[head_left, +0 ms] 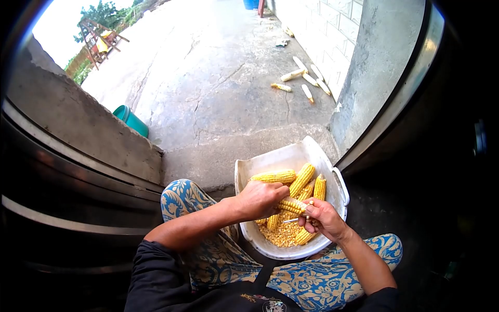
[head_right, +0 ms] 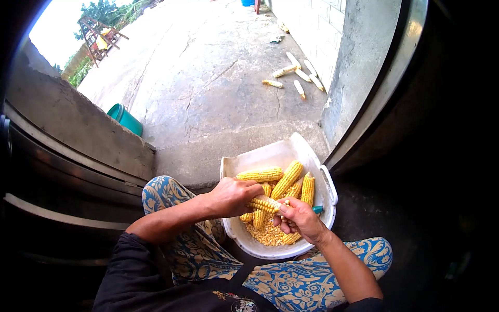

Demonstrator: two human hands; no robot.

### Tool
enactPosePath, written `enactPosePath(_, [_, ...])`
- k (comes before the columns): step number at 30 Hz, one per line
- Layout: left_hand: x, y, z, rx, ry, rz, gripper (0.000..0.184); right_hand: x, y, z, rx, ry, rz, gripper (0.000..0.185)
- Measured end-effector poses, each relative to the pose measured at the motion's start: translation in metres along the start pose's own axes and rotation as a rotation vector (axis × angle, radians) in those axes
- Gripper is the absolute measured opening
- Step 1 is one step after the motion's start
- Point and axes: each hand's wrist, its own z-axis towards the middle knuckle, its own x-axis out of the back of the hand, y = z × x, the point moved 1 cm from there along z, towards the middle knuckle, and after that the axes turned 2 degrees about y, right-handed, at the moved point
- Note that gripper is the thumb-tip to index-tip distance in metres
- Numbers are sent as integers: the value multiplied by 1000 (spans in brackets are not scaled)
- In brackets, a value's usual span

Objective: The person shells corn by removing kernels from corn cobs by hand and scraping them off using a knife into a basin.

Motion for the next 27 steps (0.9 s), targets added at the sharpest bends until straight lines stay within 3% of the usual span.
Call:
enactPosePath(6, [0,0,0,-1,4,-21,33,-2,1,-2,6,46,-14,36])
enactPosePath(8, [-3,-1,0,16,-33,-6,33,-2,4,-2,76,59,-190,38])
enactPosePath(11, [-3,0,0,20,-42,-3,34,-3,1,-4,69,48,-201,41])
enactPosePath(17, [0,2,1,29,-26,-46,33,2,5,1,39,50,8,35])
enactPosePath(27, [1,1,0,52,-62,-35,32,0,4,0,80,43,-49,32])
